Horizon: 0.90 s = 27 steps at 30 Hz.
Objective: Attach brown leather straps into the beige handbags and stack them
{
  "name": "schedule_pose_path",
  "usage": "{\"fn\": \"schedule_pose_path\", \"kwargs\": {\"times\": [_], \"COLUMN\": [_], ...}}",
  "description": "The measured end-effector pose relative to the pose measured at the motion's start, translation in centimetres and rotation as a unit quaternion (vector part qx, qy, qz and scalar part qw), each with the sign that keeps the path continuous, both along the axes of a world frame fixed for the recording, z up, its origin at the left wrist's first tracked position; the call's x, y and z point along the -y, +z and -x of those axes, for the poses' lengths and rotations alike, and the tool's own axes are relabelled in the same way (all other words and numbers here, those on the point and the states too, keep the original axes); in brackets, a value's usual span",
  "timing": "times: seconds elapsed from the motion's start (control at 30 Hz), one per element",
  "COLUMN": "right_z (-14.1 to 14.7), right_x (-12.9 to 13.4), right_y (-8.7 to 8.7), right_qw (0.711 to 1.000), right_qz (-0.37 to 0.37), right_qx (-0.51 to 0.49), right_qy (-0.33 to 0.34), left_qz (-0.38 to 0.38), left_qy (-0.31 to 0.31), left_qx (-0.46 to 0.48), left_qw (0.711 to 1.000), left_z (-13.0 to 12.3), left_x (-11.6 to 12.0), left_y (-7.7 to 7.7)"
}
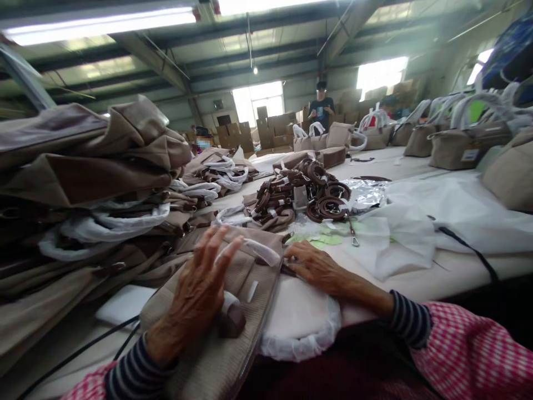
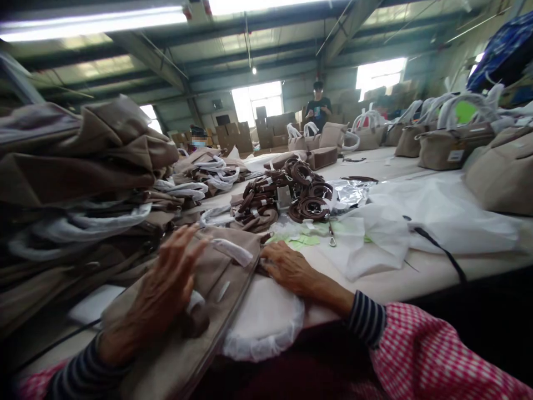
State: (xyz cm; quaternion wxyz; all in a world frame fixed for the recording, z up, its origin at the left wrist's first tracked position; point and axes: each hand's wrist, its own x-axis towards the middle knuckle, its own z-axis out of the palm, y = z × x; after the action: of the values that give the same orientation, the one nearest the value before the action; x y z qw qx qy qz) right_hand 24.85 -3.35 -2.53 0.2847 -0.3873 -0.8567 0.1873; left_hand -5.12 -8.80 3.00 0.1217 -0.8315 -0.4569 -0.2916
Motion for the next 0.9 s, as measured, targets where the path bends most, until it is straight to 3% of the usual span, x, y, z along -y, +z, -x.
{"fn": "schedule_pose_path", "kwargs": {"times": [0.07,0.17,0.3,0.43,0.53,0.6,0.67,0.77,0.9], "right_z": [-0.1,-0.3,-0.2,0.9,1.5,1.4,0.9,0.0,0.0], "right_x": [0.2,0.3,-0.2,-1.6,-2.6,-3.0,-3.2,-3.6,-5.2], "right_y": [0.0,0.6,1.1,2.8,4.3,4.4,3.6,2.0,1.3], "right_qw": [0.998,0.994,0.996,0.993,0.982,0.967,0.958,0.979,0.989], "right_qz": [-0.033,-0.055,-0.027,-0.005,-0.088,-0.167,-0.208,-0.144,-0.039], "right_qx": [0.041,0.067,0.068,0.090,0.151,0.187,0.189,0.133,0.128], "right_qy": [0.027,0.064,0.046,0.079,0.076,0.055,0.053,0.057,-0.069], "left_qz": [0.018,0.090,0.164,0.177,0.156,0.147,0.124,0.083,0.033], "left_qy": [-0.123,-0.208,-0.147,-0.067,-0.022,-0.016,-0.030,-0.064,-0.100], "left_qx": [-0.173,-0.252,-0.198,-0.173,-0.234,-0.265,-0.283,-0.310,-0.325], "left_qw": [0.977,0.941,0.955,0.967,0.959,0.953,0.951,0.945,0.940], "left_z": [0.6,0.2,-0.7,-2.4,-4.6,-6.0,-6.9,-7.3,-6.7], "left_x": [-0.1,-0.8,-2.9,-4.5,-5.3,-5.9,-6.5,-7.1,-7.1], "left_y": [0.1,1.7,3.6,3.7,3.9,3.9,3.2,0.9,-1.9]}}
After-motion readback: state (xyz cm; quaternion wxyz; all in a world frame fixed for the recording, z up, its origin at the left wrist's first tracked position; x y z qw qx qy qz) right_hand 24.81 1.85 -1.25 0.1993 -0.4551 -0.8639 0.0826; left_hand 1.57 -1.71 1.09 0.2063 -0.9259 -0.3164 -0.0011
